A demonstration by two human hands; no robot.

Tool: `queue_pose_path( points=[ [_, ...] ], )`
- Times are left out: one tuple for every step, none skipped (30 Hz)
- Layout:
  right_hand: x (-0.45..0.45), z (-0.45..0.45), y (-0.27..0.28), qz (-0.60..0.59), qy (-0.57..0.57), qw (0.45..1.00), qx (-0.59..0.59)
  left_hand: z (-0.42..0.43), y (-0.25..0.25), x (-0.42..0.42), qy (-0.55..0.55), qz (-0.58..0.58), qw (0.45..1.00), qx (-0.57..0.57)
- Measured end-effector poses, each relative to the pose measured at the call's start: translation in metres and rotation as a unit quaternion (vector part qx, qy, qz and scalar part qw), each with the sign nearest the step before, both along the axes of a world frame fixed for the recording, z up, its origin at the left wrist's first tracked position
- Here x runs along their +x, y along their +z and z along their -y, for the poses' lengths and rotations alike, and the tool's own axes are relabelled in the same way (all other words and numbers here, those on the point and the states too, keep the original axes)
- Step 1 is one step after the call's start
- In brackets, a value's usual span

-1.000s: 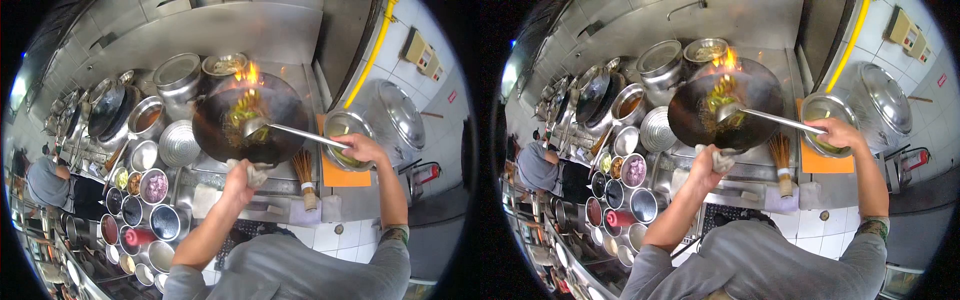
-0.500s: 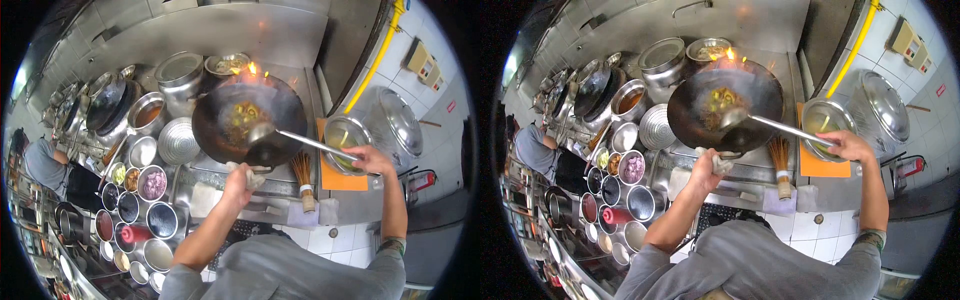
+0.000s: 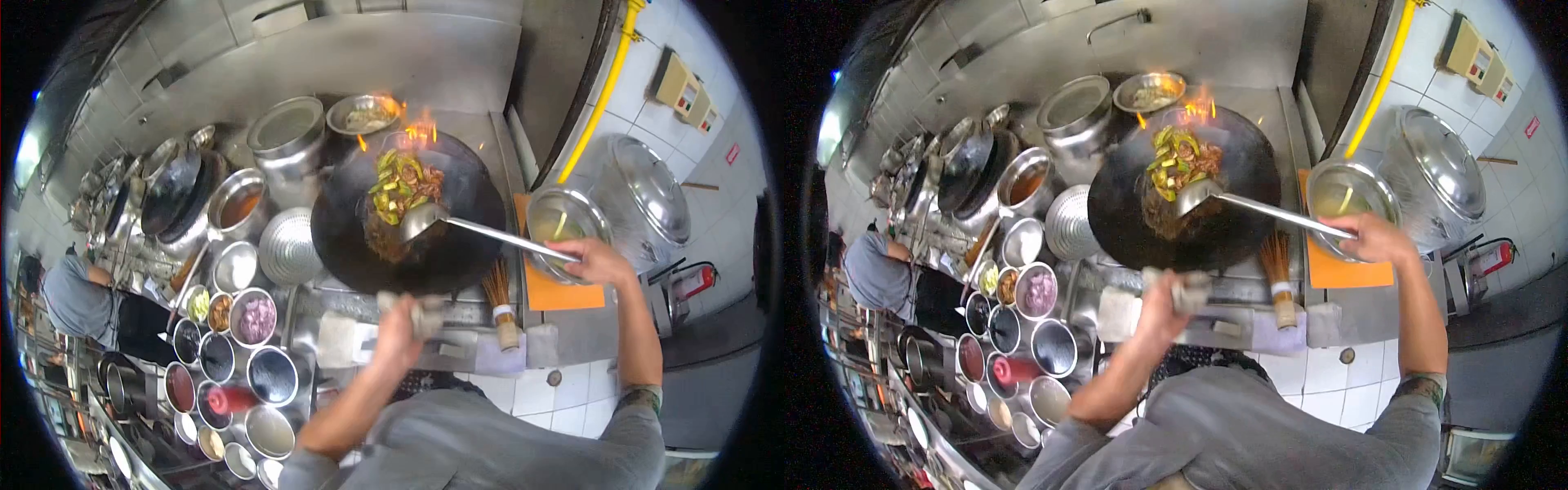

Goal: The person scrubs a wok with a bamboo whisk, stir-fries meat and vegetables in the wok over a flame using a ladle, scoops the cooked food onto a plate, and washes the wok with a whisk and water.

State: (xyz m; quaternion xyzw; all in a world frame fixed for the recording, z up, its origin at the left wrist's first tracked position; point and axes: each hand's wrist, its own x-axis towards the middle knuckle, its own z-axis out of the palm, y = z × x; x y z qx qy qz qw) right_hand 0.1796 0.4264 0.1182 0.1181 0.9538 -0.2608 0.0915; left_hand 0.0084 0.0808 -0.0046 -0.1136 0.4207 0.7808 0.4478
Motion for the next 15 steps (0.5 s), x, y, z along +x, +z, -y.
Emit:
queue_pose_path(
  points=[
    [-0.008,-0.002,0.008,0.002,0.007,1.000,-0.004,-0.009,-0.003,-0.022,-0.032,-0.003,0.999,0.034],
    [-0.013,-0.001,0.015,0.002,0.015,1.000,-0.007,-0.024,0.016,-0.031,-0.008,-0.008,1.000,-0.020],
    [-0.020,-0.003,0.007,-0.025,0.038,0.998,0.037,-0.033,0.011,-0.042,-0.004,0.016,1.000,-0.010],
    [-0.028,0.000,0.000,-0.034,0.022,0.998,0.057,-0.041,-0.001,-0.053,-0.002,0.037,0.999,0.000],
    [-0.037,0.010,-0.006,-0.044,0.004,0.996,0.074,-0.042,-0.014,-0.054,0.004,-0.001,1.000,0.001],
    [-0.045,0.022,-0.008,-0.054,-0.015,0.994,0.093,-0.037,-0.032,-0.048,0.009,-0.039,0.999,0.001],
    [-0.047,0.040,0.000,-0.007,-0.089,0.993,0.083,-0.029,-0.053,-0.042,0.010,-0.059,0.998,-0.003],
    [-0.037,0.039,-0.004,-0.063,-0.059,0.989,0.118,-0.021,-0.075,-0.036,0.012,-0.078,0.997,-0.007],
    [-0.023,0.031,-0.011,-0.118,-0.028,0.981,0.154,-0.002,-0.067,-0.021,-0.032,-0.097,0.993,0.058],
    [-0.013,0.022,-0.018,-0.173,0.004,0.967,0.187,0.012,-0.059,0.002,0.012,-0.092,0.995,0.042],
    [-0.001,0.014,-0.016,-0.199,0.025,0.963,0.178,0.011,-0.017,0.010,0.040,-0.087,0.995,0.037],
    [0.003,0.007,-0.010,-0.153,-0.022,0.985,0.082,0.008,0.005,0.018,0.073,-0.065,0.995,0.027],
    [0.009,0.003,-0.006,-0.082,-0.069,0.994,-0.024,0.004,-0.010,0.005,0.052,-0.019,0.998,-0.006],
    [0.014,0.000,-0.001,-0.016,-0.122,0.985,-0.121,-0.002,-0.024,-0.016,0.026,0.021,0.999,-0.032],
    [0.013,-0.006,0.006,0.024,-0.129,0.979,-0.157,-0.007,-0.018,-0.028,0.016,0.015,1.000,-0.009]
  ],
)
